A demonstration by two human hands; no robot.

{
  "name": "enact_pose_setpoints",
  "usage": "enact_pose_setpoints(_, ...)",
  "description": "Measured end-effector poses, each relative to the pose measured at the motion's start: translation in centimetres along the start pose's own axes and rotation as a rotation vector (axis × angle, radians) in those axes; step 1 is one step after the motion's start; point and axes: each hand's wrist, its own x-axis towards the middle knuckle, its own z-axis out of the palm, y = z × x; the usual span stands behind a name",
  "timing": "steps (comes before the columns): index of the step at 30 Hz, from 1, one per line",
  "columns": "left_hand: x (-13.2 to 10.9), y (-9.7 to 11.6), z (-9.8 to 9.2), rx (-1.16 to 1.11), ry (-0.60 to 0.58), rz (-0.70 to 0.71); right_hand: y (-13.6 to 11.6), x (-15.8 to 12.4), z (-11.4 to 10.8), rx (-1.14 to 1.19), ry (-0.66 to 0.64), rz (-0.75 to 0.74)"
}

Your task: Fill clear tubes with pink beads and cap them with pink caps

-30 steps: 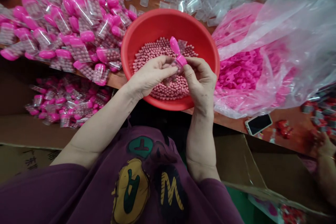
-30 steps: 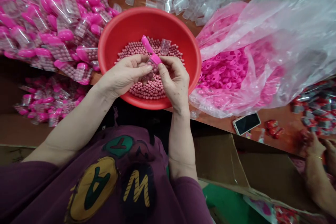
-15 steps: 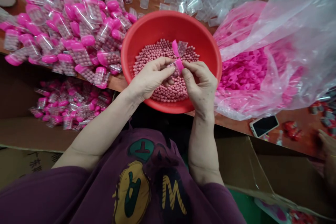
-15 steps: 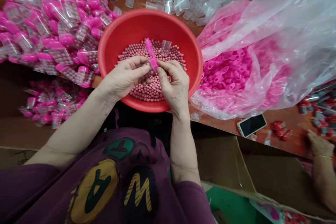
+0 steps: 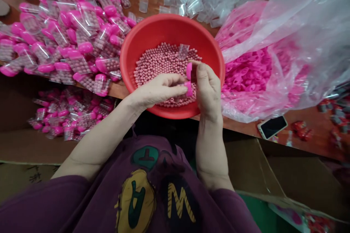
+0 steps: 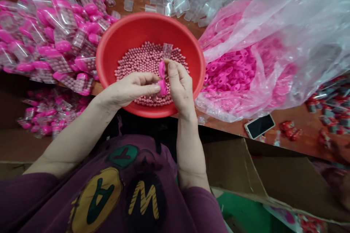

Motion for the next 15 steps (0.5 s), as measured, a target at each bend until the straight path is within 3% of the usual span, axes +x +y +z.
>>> enact_pose_setpoints(2,0.3,0.0,-0.1,-0.001,-0.032,-0.029,0.3,0.0,-0.1,0.087,-0.025,0.059)
enact_pose_setpoints(7,1.1,-0.2,-0.5,-0.071,0.094,-0.048,0.0,-0.5,-0.3,0.102,0.028,-0.012)
enact_pose_setpoints(11,1.5,-0.1,-0.6,-0.147,0.181,-0.056,-0.4,-0.7,0.1,-0.132,-0.036,-0.118)
enact_pose_setpoints(15,1.8,-0.1,-0.8,-0.212,0.257,-0.071,0.3,-0.4,0.7,-0.395,-0.054,-0.365)
